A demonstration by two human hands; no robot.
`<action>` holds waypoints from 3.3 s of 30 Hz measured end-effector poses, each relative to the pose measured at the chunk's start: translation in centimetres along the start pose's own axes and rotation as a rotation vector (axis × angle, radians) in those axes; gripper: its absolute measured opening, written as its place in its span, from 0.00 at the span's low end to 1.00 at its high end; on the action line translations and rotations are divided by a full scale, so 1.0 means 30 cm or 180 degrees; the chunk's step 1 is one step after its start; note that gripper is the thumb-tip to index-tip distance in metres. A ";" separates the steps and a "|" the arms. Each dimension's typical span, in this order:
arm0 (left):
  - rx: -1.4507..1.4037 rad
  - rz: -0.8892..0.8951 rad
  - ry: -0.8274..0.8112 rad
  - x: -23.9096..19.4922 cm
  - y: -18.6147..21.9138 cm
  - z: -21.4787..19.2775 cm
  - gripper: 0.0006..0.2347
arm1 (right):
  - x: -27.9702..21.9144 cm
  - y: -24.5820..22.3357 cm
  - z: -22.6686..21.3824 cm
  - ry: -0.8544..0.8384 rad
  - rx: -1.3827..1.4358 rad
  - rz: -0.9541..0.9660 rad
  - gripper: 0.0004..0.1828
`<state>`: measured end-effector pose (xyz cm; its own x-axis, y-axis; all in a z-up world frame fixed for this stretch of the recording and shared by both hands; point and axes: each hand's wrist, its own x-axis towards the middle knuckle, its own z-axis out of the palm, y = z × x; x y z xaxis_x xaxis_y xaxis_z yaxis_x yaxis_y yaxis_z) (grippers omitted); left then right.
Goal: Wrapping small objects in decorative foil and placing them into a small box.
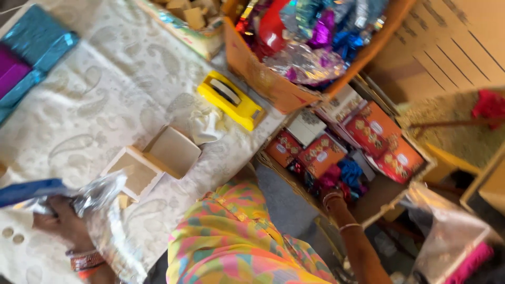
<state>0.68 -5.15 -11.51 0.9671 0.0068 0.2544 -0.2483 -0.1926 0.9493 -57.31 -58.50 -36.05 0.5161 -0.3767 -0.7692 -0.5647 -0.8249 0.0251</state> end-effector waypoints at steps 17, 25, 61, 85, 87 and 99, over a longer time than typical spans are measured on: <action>0.1775 -0.0402 0.0826 -0.074 0.068 0.092 0.15 | 0.021 -0.219 -0.366 0.1195 -0.0185 -0.1451 0.15; 0.1791 -0.0773 0.0862 -0.078 -0.069 -0.043 0.12 | -0.074 -0.281 -0.472 0.1646 -0.0040 -0.1657 0.18; -0.1382 -0.2302 0.2162 -0.586 -0.736 -0.769 0.11 | -0.026 -1.924 -0.975 0.2460 -0.0060 -0.2604 0.52; -0.0345 -0.2169 0.0043 -0.431 -0.639 -0.072 0.10 | 0.303 -1.857 -1.045 0.2978 -0.0103 -0.3993 0.30; 0.0348 -0.1301 -0.0398 -0.391 -0.457 -0.058 0.10 | 0.375 -1.923 -1.014 0.2519 -0.0808 -0.4173 0.25; -0.0067 -0.1237 0.1701 -0.207 -0.433 0.002 0.10 | 0.434 -1.929 -1.043 0.3076 -0.0810 -0.3260 0.28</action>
<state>-2.09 -2.75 -25.43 0.8273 0.5590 -0.0562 0.1071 -0.0587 0.9925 2.24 -28.87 -27.54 0.9048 0.3714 0.2084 0.3933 -0.9164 -0.0744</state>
